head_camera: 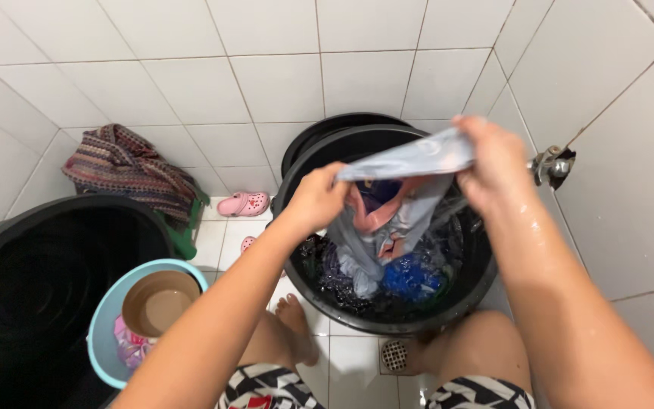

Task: The person washes clothes by submerging and scrubbing them in a tub of water under a running faucet, wringing out each garment by hand, and placing them into a laundry basket.

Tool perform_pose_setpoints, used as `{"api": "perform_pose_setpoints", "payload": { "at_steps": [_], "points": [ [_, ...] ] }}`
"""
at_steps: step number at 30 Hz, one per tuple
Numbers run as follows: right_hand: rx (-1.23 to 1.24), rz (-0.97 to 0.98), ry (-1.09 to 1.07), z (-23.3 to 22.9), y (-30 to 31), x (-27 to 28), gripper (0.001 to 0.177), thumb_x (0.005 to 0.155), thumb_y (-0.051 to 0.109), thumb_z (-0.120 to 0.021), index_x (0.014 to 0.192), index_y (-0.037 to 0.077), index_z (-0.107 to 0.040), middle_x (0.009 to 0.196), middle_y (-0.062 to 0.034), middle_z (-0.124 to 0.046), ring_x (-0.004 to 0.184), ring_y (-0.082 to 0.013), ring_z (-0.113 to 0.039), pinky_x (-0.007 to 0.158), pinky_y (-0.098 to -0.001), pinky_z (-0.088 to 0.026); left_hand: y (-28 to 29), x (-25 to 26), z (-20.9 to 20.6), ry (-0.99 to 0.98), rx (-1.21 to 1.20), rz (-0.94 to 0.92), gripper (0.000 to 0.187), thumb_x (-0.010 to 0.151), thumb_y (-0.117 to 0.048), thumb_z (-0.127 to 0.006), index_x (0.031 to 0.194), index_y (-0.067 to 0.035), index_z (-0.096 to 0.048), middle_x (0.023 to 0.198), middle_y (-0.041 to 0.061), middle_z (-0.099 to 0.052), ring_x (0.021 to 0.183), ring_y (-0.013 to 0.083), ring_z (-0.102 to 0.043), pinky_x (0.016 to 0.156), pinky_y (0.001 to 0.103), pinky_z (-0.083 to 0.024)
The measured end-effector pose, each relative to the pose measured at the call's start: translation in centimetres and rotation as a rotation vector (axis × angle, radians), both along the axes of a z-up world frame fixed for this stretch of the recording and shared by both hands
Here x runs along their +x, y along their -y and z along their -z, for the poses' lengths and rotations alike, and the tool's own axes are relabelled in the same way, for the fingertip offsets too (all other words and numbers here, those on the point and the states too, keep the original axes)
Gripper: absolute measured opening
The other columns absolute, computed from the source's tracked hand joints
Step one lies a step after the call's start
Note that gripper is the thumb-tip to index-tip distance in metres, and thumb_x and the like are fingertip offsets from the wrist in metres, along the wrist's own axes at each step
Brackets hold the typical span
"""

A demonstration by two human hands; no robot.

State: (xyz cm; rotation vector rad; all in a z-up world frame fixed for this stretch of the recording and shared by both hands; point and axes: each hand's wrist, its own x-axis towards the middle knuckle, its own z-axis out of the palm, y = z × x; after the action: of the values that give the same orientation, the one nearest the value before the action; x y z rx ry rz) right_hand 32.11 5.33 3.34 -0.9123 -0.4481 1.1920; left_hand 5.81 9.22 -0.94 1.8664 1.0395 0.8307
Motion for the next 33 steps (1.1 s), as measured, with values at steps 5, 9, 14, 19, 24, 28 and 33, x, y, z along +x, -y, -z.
{"api": "perform_pose_setpoints", "payload": {
  "at_steps": [5,9,14,19,24,28,33],
  "points": [
    [-0.227,-0.406,0.903,7.7,4.4,-4.4,0.048,0.09,0.024,-0.072,0.125,-0.008,-0.064,0.105,-0.0164,-0.073,0.086,-0.0265,-0.066,0.077,-0.0414,-0.055,2.2,2.1,-3.4,0.526,-0.517,-0.02,0.027,0.097,-0.019,-0.052,0.093,-0.003,-0.074,0.078,0.004,-0.069,0.067,0.0128,-0.064,0.059,0.029,-0.051],
    [-0.345,-0.534,0.311,12.6,7.3,-9.1,0.04,0.092,0.025,-0.065,0.118,-0.005,-0.064,0.102,-0.0153,-0.074,0.087,-0.0259,-0.069,0.079,-0.0415,-0.057,4.9,3.9,-4.7,0.708,-0.563,0.344,0.017,0.1,-0.014,-0.057,0.096,-0.001,-0.068,0.089,0.003,-0.066,0.083,0.011,-0.061,0.075,0.026,-0.05],
    [-0.325,-0.426,-0.178,13.0,7.5,-9.7,0.032,0.094,0.026,-0.057,0.109,-0.001,-0.063,0.099,-0.0139,-0.075,0.089,-0.0252,-0.072,0.082,-0.0415,-0.059,2.5,-0.5,1.4,0.472,-0.123,0.22,0.024,0.091,-0.016,-0.071,0.111,-0.003,-0.064,0.104,0.008,-0.068,0.099,0.0181,-0.066,0.089,0.031,-0.053],
    [0.128,-0.309,-0.314,10.1,4.9,-6.9,0.024,0.094,0.019,-0.053,0.094,-0.003,-0.063,0.094,-0.0159,-0.074,0.091,-0.0267,-0.074,0.086,-0.0399,-0.063,3.5,-4.3,13.7,-0.601,-0.109,-0.242,0.058,0.081,-0.025,-0.075,0.135,-0.009,-0.06,0.129,0.026,-0.058,0.114,0.0424,-0.064,0.096,0.043,-0.053],
    [0.104,-0.559,-0.336,7.9,3.1,-6.6,0.025,0.106,0.017,-0.052,0.099,0.0,-0.069,0.094,-0.0127,-0.073,0.085,-0.0227,-0.073,0.08,-0.0367,-0.062,6.4,2.5,13.5,0.243,-1.022,-0.095,0.036,0.097,-0.035,-0.054,0.128,-0.018,-0.059,0.131,0.017,-0.068,0.109,0.0318,-0.068,0.09,0.054,-0.053],
    [-0.21,-0.352,0.188,7.8,5.6,-5.3,0.023,0.101,0.02,-0.055,0.104,0.004,-0.071,0.098,-0.0086,-0.075,0.085,-0.0188,-0.074,0.074,-0.0348,-0.06,6.0,4.0,5.8,0.99,-1.035,-0.07,0.027,0.097,-0.039,-0.055,0.1,-0.013,-0.061,0.109,0.008,-0.067,0.091,0.026,-0.072,0.078,0.049,-0.059],
    [-0.445,-0.381,0.094,13.5,9.4,-7.4,0.038,0.098,0.039,-0.047,0.123,0.017,-0.066,0.112,-0.006,-0.073,0.092,-0.0265,-0.071,0.076,-0.0466,-0.058,6.1,4.8,1.4,1.099,-0.946,0.154,0.032,0.104,-0.038,-0.062,0.104,-0.006,-0.065,0.098,0.008,-0.07,0.089,0.021,-0.069,0.082,0.037,-0.06]
  ]
}}
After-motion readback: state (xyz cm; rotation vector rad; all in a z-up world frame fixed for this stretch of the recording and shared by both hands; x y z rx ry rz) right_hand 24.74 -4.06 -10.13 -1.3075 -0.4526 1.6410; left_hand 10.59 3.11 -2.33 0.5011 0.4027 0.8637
